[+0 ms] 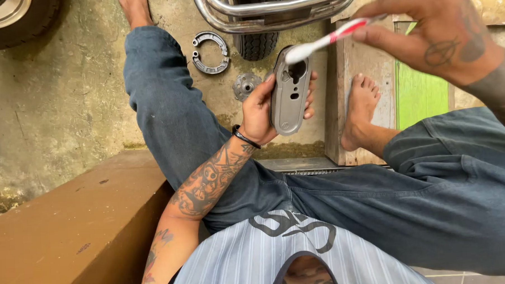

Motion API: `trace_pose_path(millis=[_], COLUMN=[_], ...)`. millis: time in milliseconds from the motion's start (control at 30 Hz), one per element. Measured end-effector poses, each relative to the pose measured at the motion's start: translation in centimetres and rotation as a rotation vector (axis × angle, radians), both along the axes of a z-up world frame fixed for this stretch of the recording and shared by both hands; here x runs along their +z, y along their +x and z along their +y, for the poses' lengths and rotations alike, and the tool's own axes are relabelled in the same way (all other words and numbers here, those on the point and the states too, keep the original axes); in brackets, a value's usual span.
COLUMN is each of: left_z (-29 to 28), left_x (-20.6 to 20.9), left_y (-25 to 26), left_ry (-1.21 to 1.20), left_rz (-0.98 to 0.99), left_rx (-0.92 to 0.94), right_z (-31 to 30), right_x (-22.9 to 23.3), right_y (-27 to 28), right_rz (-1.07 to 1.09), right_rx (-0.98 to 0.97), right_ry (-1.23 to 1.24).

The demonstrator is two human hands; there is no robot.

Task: Cleaning a metal motorcycle component with a toothbrush

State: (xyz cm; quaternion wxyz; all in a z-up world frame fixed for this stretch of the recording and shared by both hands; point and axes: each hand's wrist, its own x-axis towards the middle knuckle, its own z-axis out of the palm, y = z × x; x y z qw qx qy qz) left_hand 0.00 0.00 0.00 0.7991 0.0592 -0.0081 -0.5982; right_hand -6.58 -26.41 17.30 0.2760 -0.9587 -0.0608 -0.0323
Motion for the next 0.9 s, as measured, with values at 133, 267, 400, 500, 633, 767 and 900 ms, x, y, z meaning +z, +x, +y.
trace_pose_path(millis=[133,267,400,500,633,767,900], left_z=[-0.3,-0.3,-0.2,0.0,0.1,0.4,0.7], left_x=[1.0,2.3,2.1,3.1,2.5,3.4,4.3], left_y=[0.3,0.7,1.1,1.2,1.0,1.3,1.6], left_ry=[0.083,0.063,0.028,0.091,0.016,0.054,0.071], left_rz=[0.024,-0.002,-0.072,-0.122,-0.062,-0.096,-0.055], left_rx=[0.004,0.055,0.081,0.125,0.112,0.136,0.087], right_z=[1.4,-0.2,-0.1,2.4,-1.1,0.7,1.4], right_x=[-1.6,-1.6,-1.6,-1.9,-2.5,-2.0,-3.0], right_y=[-0.1,-0.3,-0.2,0.2,0.6,0.4,0.6], right_rz=[0.012,-0.004,-0.029,-0.005,-0.092,-0.081,-0.002], right_rx=[0.126,0.035,0.084,0.156,0.092,0.087,0.122], right_ry=[-0.272,-0.171,-0.099,-0.288,-0.125,-0.204,-0.271])
